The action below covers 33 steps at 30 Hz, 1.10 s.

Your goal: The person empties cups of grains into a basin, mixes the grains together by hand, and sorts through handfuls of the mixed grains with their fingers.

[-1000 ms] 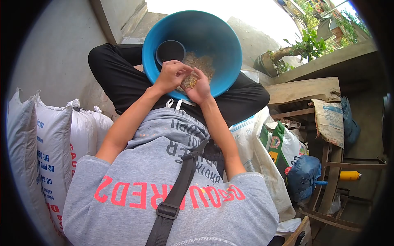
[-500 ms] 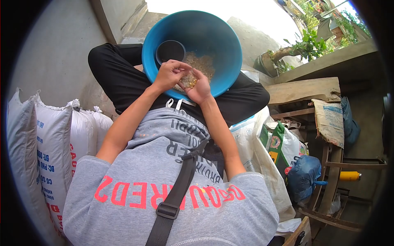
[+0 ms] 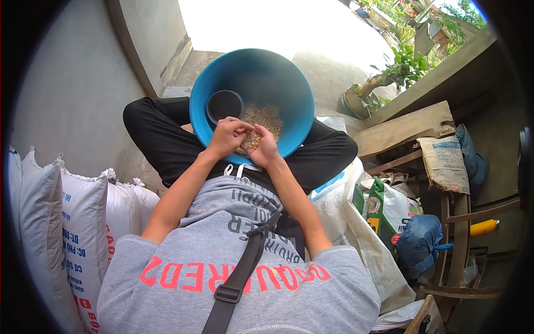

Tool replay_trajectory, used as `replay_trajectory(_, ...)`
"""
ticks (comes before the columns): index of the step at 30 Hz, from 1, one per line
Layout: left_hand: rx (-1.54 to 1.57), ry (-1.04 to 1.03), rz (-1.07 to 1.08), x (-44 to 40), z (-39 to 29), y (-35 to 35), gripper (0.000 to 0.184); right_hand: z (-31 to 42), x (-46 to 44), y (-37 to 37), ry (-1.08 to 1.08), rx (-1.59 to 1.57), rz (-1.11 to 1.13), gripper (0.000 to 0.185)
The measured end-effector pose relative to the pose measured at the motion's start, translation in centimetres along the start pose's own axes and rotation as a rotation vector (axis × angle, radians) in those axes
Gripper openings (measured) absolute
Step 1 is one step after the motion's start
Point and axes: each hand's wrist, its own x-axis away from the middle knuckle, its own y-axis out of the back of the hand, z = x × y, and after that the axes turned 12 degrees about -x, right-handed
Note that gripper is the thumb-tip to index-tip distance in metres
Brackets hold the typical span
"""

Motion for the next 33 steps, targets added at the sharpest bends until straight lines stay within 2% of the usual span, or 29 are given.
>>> replay_trajectory(1, 0.043, 0.036, 0.010, 0.1, -0.1, 0.0, 0.018, 0.0, 0.0, 0.0, -0.005, -0.002, 0.013, 0.037)
replay_trajectory(2, 0.087, 0.073, 0.022, 0.1, -0.2, -0.1, 0.017, -0.1, -0.1, 0.0, -0.003, 0.012, -0.012, 0.027)
replay_trajectory(3, 0.029, -0.020, 0.017, 0.1, 0.2, -0.1, 0.016, -0.1, -0.1, 0.0, -0.005, 0.004, -0.005, 0.029)
replay_trajectory(8, 0.150, 0.049, -0.038, 0.1, -1.1, 0.3, 0.018, 0.1, 0.4, -0.9, -0.010, -0.028, -0.007, 0.036)
replay_trajectory(9, 0.157, 0.060, -0.054, 0.1, -1.3, 0.4, 0.018, 0.2, 0.8, -1.1, -0.015, -0.023, -0.001, 0.031)
replay_trajectory(13, -0.026, -0.016, -0.018, 0.2, -1.0, 0.3, 0.015, -0.2, 0.7, -1.1, 0.049, 0.006, -0.112, 0.034)
replay_trajectory(21, -0.012, 0.087, 0.007, 0.2, -0.4, 0.2, 0.019, -0.2, -0.2, 0.0, -0.002, 0.043, -0.015, 0.030)
replay_trajectory(33, 0.126, 0.160, -0.004, 0.1, -0.1, 0.1, 0.020, -0.1, -0.2, 0.0, 0.016, 0.004, -0.054, 0.023)
